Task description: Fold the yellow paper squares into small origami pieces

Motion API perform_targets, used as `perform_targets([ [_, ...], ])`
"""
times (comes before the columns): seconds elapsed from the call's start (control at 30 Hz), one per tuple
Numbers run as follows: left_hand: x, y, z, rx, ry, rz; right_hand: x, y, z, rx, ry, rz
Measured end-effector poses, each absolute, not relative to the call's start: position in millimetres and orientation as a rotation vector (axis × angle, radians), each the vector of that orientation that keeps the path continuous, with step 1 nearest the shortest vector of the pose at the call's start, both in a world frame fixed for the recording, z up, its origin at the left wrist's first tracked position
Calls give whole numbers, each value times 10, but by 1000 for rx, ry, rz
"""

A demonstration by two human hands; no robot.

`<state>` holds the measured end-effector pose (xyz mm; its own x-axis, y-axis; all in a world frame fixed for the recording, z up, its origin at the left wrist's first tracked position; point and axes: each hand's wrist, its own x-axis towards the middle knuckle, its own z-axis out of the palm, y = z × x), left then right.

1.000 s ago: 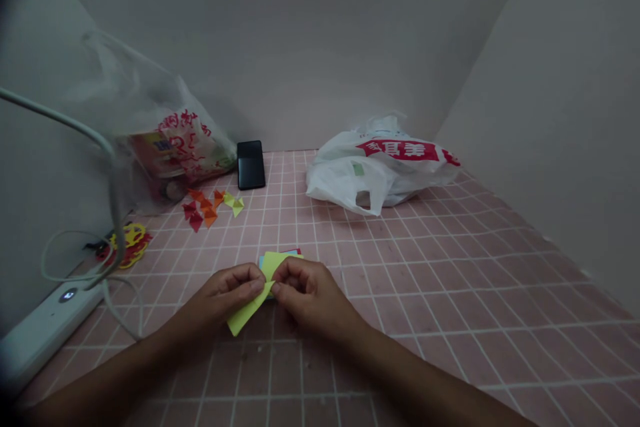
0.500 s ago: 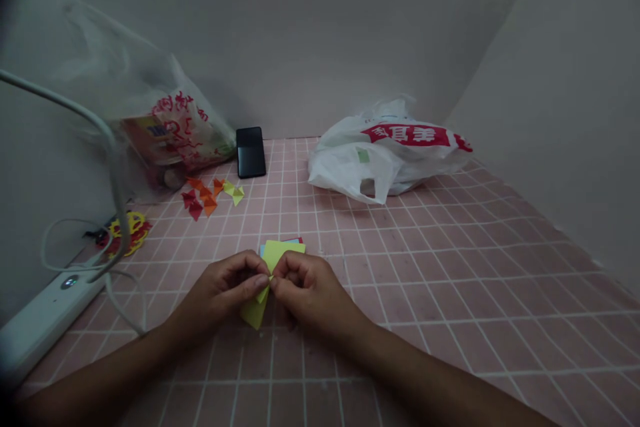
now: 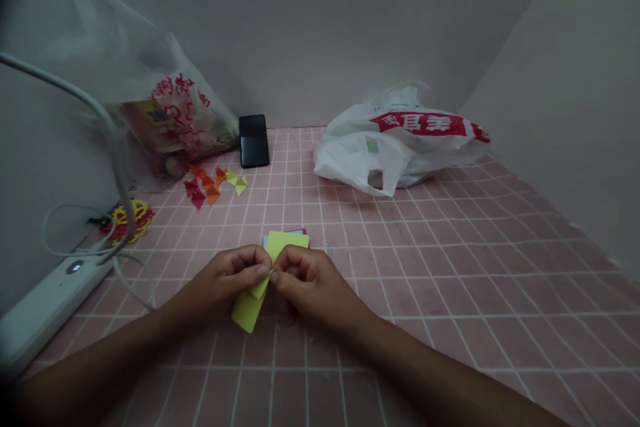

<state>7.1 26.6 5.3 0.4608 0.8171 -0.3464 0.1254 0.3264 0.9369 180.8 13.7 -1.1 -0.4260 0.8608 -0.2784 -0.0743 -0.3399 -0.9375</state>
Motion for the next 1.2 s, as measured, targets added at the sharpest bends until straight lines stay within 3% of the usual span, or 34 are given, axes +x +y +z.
perform_targets([
  [0.57, 52, 287, 7, 1008, 978, 534, 1839, 181, 32, -1176, -1301, 1622],
  [1.2, 41, 314, 34, 1010, 965, 724, 1862, 160, -28, -1084, -1179, 1627],
])
